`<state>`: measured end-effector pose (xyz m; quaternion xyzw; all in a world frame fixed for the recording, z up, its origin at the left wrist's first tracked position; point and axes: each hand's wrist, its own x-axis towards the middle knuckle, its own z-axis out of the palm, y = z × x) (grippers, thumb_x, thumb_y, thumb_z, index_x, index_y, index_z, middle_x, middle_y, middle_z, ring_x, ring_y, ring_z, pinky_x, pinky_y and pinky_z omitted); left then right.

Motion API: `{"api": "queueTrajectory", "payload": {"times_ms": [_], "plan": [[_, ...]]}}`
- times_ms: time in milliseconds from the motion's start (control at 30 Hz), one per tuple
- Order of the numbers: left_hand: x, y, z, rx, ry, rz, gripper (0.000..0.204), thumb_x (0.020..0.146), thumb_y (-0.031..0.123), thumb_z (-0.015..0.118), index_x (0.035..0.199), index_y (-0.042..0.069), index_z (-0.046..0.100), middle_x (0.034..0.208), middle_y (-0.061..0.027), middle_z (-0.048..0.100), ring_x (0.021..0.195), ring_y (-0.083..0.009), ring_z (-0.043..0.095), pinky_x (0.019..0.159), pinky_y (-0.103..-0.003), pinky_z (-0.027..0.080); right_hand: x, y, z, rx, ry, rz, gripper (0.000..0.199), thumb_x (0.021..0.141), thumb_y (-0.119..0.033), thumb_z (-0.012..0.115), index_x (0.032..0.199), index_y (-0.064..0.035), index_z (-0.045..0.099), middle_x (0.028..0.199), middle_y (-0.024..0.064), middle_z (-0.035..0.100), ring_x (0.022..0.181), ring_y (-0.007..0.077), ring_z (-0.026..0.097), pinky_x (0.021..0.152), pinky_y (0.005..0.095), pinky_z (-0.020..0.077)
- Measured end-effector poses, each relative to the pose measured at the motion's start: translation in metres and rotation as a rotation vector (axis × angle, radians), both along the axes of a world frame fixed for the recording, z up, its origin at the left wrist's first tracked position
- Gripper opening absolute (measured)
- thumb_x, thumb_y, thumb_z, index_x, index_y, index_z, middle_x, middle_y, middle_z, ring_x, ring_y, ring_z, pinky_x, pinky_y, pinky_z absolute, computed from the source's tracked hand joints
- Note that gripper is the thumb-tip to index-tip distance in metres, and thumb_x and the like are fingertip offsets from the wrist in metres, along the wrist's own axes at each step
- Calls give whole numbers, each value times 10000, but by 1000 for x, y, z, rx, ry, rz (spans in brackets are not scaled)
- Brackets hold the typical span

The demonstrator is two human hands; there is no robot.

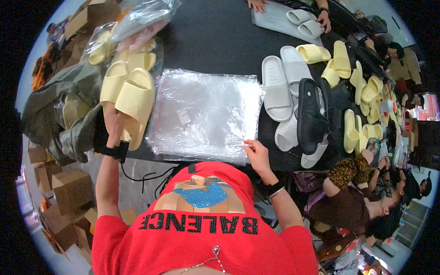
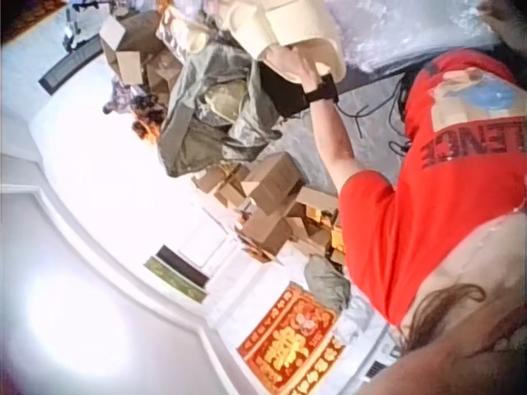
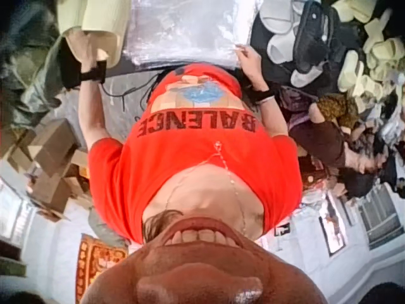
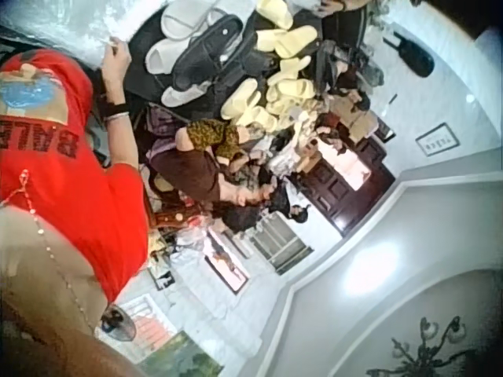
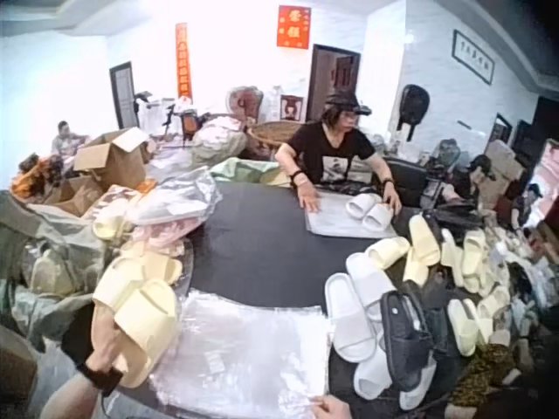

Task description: The recorder is seen putting pairs of sandals into clear plastic bags.

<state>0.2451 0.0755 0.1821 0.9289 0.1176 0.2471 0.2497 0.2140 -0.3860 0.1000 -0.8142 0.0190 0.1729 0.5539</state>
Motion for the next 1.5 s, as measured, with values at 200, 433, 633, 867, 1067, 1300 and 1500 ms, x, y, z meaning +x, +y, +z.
{"api": "queueTrajectory", "payload": {"times_ms": [200, 433, 633, 867, 1067, 1300, 1500], "plan": [[23, -73, -21, 63, 137, -208, 215, 716, 97, 571, 902, -3, 533, 891, -177, 551, 869, -365, 529, 735, -433, 439, -24, -12, -17, -53, 90, -35, 263, 788, -139, 628, 1016, -11, 607, 753, 69, 604, 661, 102, 541, 597, 257, 435], [54, -157, -37, 263, 303, -598, 169, 669, 82, 582, 823, 15, 564, 887, -143, 562, 867, -306, 550, 703, -417, 474, 1, 12, 15, -789, -492, 357, 523, 716, -343, 668, 1138, -58, 551, 1286, 149, 393, 1196, 311, 337, 973, 475, 267], [77, -187, -90, 342, 431, -646, 207, 716, 81, 535, 915, 39, 575, 912, -122, 571, 884, -290, 554, 709, -421, 475, 16, 33, -33, -802, -544, 640, 976, 608, -639, 635, 1354, -91, 324, 1407, 227, 217, 1313, 425, 137, 1049, 557, 93], [92, -56, -123, 188, 441, -153, 223, 727, 65, 509, 942, 67, 569, 951, -136, 574, 896, -343, 550, 733, -463, 465, 20, 28, -56, -754, -501, 657, 985, 619, -655, 617, 1387, -145, 272, 1462, 199, 79, 1346, 390, 44, 1062, 544, 27], [89, -45, -52, 198, 270, -289, 193, 736, 1, 454, 918, 12, 519, 920, -194, 529, 864, -376, 512, 728, -455, 431, 25, 24, -38, -736, -396, 652, 891, 723, -627, 550, 1389, -120, 246, 1440, 245, 106, 1335, 394, 113, 1059, 533, 104], [58, -136, -7, 319, 166, -850, 293, 629, -56, 499, 910, 8, 550, 878, -145, 511, 828, -343, 477, 668, -429, 411, 64, 48, 59, -161, -396, 256, 828, 768, -338, 625, 1417, -207, 128, 1452, 218, 59, 1307, 387, 217, 1037, 420, 290], [65, -201, 12, 277, 125, -991, 249, 616, -64, 525, 850, 21, 549, 873, -125, 528, 807, -323, 488, 688, -398, 433, 69, 31, 29, 194, -234, 99, 557, 742, -141, 615, 1262, -86, 422, 1213, 213, 494, 1057, 319, 544, 891, 338, 422]]}}
